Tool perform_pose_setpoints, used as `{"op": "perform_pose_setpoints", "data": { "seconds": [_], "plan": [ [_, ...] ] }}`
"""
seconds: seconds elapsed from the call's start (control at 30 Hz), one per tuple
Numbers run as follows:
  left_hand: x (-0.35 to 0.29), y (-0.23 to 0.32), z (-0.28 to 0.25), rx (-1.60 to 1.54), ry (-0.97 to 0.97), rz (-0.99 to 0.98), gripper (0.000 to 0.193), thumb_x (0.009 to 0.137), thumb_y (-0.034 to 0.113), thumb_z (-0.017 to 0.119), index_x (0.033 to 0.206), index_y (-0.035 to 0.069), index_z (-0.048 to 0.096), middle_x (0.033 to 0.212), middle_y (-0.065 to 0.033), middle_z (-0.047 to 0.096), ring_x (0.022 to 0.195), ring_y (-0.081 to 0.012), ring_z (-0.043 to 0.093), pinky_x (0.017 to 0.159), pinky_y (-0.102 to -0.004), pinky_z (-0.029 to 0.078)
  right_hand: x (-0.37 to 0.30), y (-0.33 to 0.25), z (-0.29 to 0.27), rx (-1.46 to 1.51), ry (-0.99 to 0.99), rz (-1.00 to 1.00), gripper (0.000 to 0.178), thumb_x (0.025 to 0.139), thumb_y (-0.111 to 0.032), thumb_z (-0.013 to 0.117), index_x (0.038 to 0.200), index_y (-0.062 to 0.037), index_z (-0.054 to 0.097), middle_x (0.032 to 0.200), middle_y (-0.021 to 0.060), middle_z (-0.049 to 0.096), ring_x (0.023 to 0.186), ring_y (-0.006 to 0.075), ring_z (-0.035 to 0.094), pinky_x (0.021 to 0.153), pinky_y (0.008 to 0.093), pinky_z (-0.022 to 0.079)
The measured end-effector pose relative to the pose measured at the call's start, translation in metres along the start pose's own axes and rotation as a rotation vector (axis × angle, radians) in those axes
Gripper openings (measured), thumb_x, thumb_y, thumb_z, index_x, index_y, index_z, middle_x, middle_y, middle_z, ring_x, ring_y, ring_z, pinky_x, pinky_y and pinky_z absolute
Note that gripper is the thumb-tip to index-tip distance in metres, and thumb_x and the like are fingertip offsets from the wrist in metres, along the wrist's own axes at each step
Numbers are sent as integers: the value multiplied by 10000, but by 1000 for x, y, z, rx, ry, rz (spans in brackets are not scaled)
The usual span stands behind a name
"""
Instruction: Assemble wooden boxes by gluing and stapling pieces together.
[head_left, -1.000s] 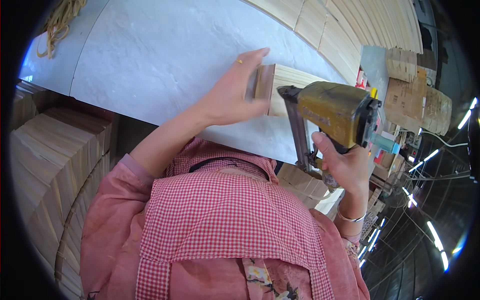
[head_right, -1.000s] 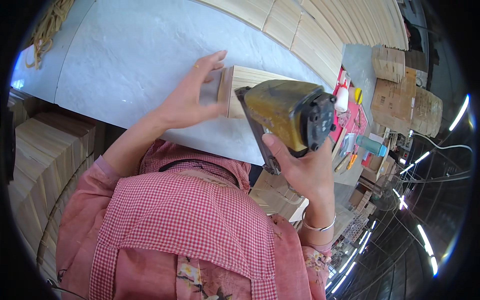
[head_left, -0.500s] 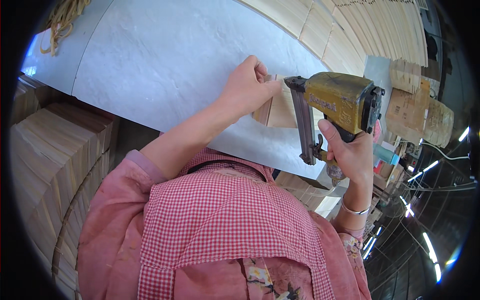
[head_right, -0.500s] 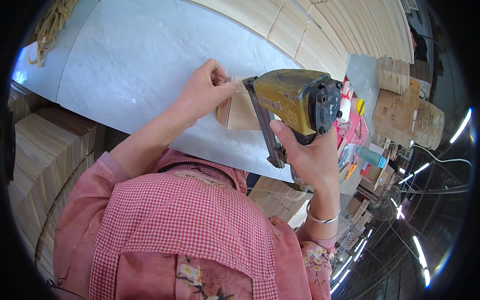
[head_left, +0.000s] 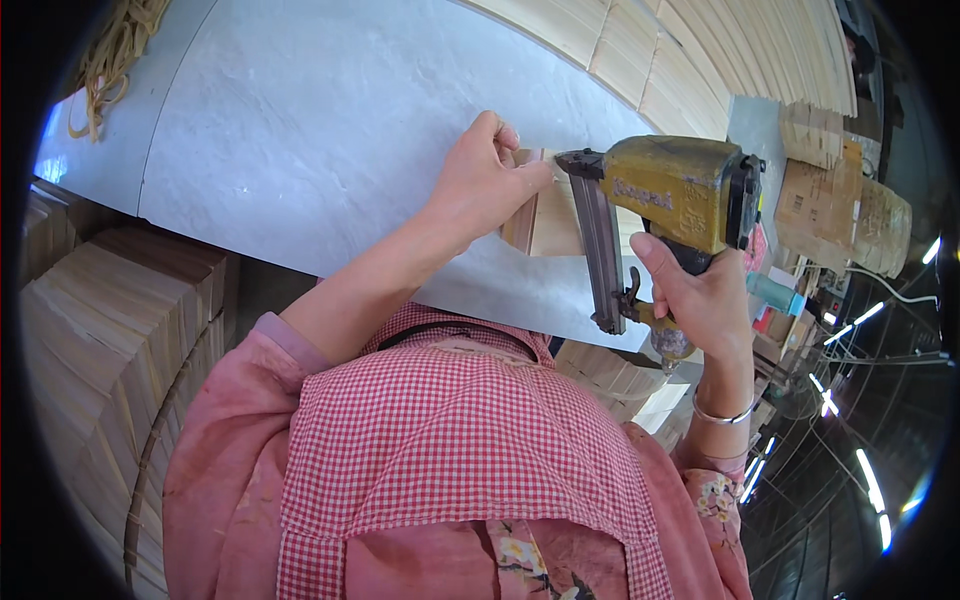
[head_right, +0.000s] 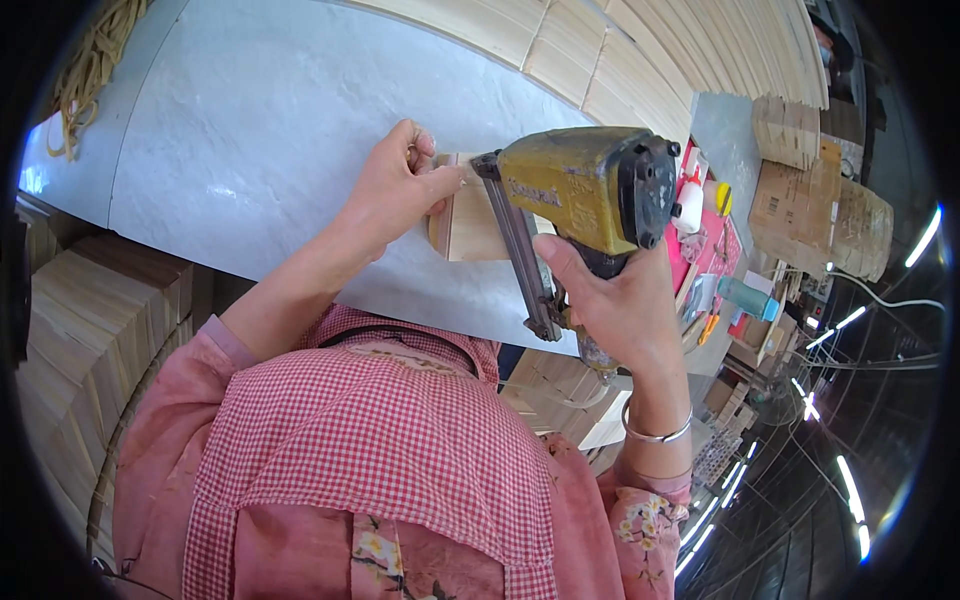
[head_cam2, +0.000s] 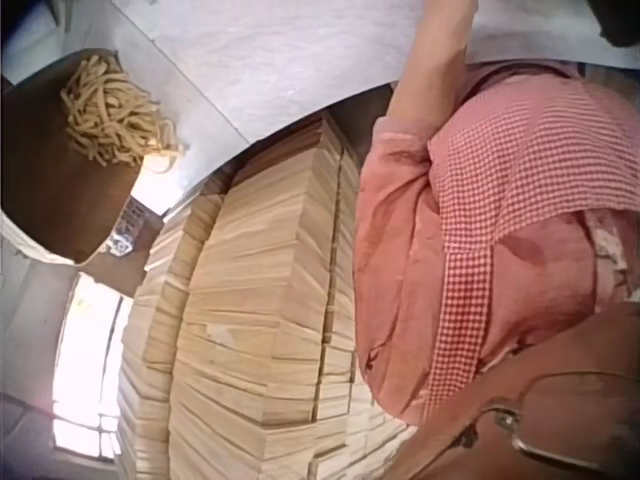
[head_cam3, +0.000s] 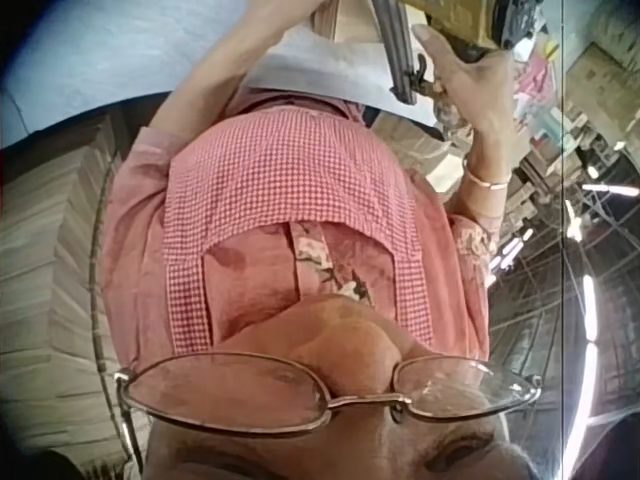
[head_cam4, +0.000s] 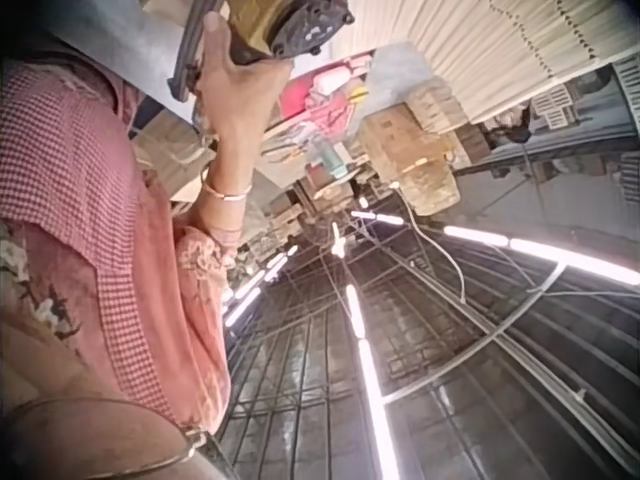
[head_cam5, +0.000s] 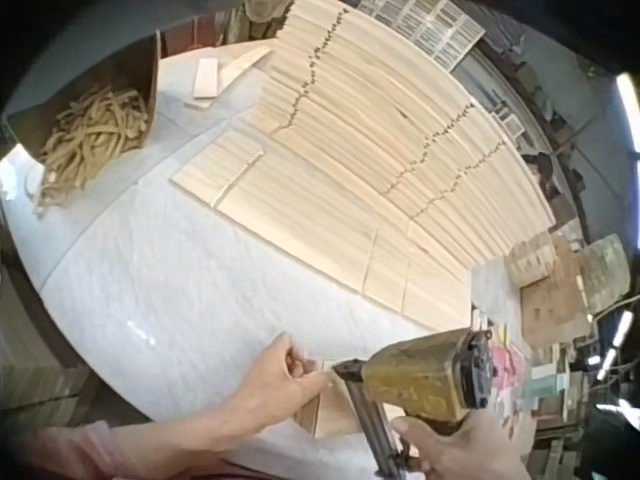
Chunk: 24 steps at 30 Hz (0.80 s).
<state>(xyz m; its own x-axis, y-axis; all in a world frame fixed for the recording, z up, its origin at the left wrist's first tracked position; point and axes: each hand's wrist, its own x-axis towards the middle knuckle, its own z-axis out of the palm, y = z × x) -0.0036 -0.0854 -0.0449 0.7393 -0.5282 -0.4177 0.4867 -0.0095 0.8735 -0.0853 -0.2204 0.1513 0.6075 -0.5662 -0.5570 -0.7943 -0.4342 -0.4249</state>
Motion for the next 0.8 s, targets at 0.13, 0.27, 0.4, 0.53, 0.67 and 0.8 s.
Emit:
{"op": "perform_pose_setpoints", "data": {
  "seconds": [0.13,0.27,0.4,0.53,0.67,0.8],
  "plan": [
    [-4,8,-2,55,12,10,318,812,203,712,981,30,506,772,-50,487,684,-153,490,627,-295,444,0,8,-1,35,60,-85,293,884,-138,788,1094,25,663,783,59,670,530,100,545,461,229,444],
    [-12,18,-2,250,8,40,367,806,207,731,1052,8,544,860,-117,558,790,-202,559,755,-333,495,5,36,-11,90,189,-352,259,914,-188,776,979,40,674,585,14,572,411,77,443,388,208,383],
    [-16,21,22,1067,206,1015,635,781,299,807,1275,-9,555,1146,-184,597,1068,-281,569,1010,-453,446,4,60,-43,131,253,-144,292,875,-121,786,1078,42,652,679,38,629,428,88,482,393,225,394],
    [-12,7,65,1306,-10,904,753,759,387,805,1357,10,544,1336,-220,514,1252,-336,467,1128,-512,313,9,76,-51,125,264,-119,300,870,-125,792,1067,49,648,665,36,620,415,91,473,381,225,387],
    [-11,6,73,1335,-123,861,785,750,417,809,1371,14,551,1382,-225,495,1289,-355,449,1159,-527,288,10,79,-53,155,246,-112,304,867,-132,796,1063,47,649,662,37,618,419,90,474,379,226,388],
    [-11,10,72,1293,-159,848,774,747,414,815,1358,11,563,1365,-219,503,1263,-359,466,1148,-521,310,14,81,-50,183,214,-126,307,866,-142,797,1063,43,652,664,41,620,431,90,482,383,227,394]
  ]
}}
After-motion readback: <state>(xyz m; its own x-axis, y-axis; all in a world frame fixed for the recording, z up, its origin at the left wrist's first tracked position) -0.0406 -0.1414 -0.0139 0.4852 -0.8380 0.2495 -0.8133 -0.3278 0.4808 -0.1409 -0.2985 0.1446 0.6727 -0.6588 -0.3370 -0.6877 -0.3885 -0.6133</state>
